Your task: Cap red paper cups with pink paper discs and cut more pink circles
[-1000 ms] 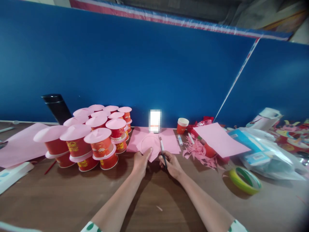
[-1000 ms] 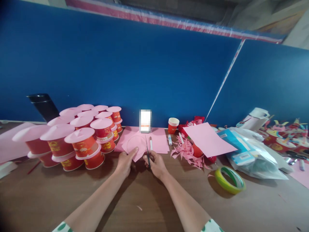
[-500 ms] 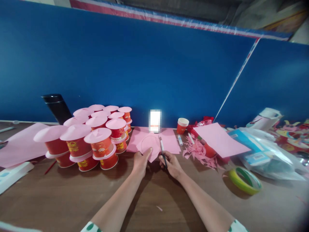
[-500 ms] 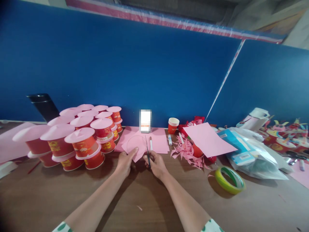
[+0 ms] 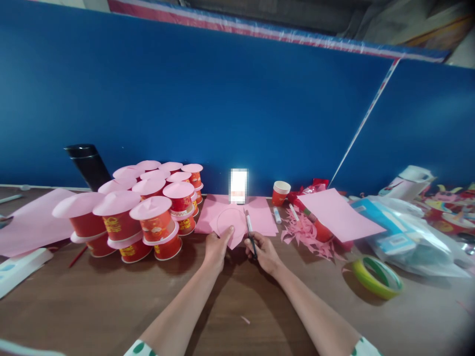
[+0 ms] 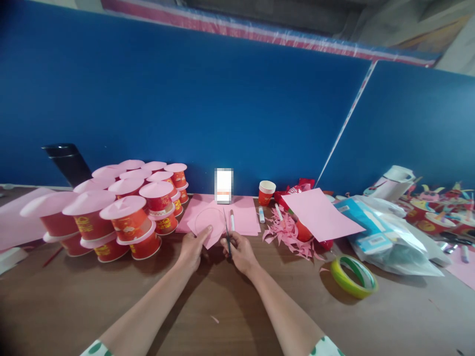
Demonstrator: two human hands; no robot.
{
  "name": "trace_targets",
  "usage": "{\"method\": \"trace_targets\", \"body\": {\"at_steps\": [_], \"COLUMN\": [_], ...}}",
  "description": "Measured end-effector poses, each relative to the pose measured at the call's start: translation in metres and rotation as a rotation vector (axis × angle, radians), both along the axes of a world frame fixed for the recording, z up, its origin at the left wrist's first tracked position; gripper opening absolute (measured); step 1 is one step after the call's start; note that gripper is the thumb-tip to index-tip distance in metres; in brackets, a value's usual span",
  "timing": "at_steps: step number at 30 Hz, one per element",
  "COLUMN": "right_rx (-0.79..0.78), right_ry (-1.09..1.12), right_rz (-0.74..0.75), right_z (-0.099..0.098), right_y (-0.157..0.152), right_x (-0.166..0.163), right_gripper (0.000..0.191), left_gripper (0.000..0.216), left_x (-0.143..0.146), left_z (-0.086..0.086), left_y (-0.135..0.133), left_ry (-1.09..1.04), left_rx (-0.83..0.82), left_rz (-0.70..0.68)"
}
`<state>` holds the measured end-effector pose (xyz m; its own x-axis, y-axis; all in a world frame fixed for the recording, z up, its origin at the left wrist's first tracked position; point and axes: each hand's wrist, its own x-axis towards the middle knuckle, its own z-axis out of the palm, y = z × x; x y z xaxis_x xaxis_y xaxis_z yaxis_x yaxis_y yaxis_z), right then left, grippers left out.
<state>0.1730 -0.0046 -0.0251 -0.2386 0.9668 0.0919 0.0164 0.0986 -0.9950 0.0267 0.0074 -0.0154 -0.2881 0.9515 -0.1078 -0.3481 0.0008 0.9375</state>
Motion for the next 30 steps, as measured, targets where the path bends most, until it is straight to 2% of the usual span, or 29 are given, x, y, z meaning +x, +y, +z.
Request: {"method": "trace_targets", "body": {"at_steps": [5,30], "right_rx": [-0.009,-0.009], "right_ry": [-0.005,0.008], "right_rz": [-0.008,0.002], "right_z": [0.002,0.0038], "right_y": [-0.0011,-0.0014], "right_x": [-0.0008,-0.0012], "right_gripper": [0.034,0.033], "left_gripper": [0.04,0.042], "left_x": [0.0002,-0.0004], "left_z": [0.0021,0.002], "left_y": [-0.0009,-0.001], "left_ry": [0.028,-0.005], "left_rx": [-0.035,0.014], "left_rz": [-0.002,-0.025]}}
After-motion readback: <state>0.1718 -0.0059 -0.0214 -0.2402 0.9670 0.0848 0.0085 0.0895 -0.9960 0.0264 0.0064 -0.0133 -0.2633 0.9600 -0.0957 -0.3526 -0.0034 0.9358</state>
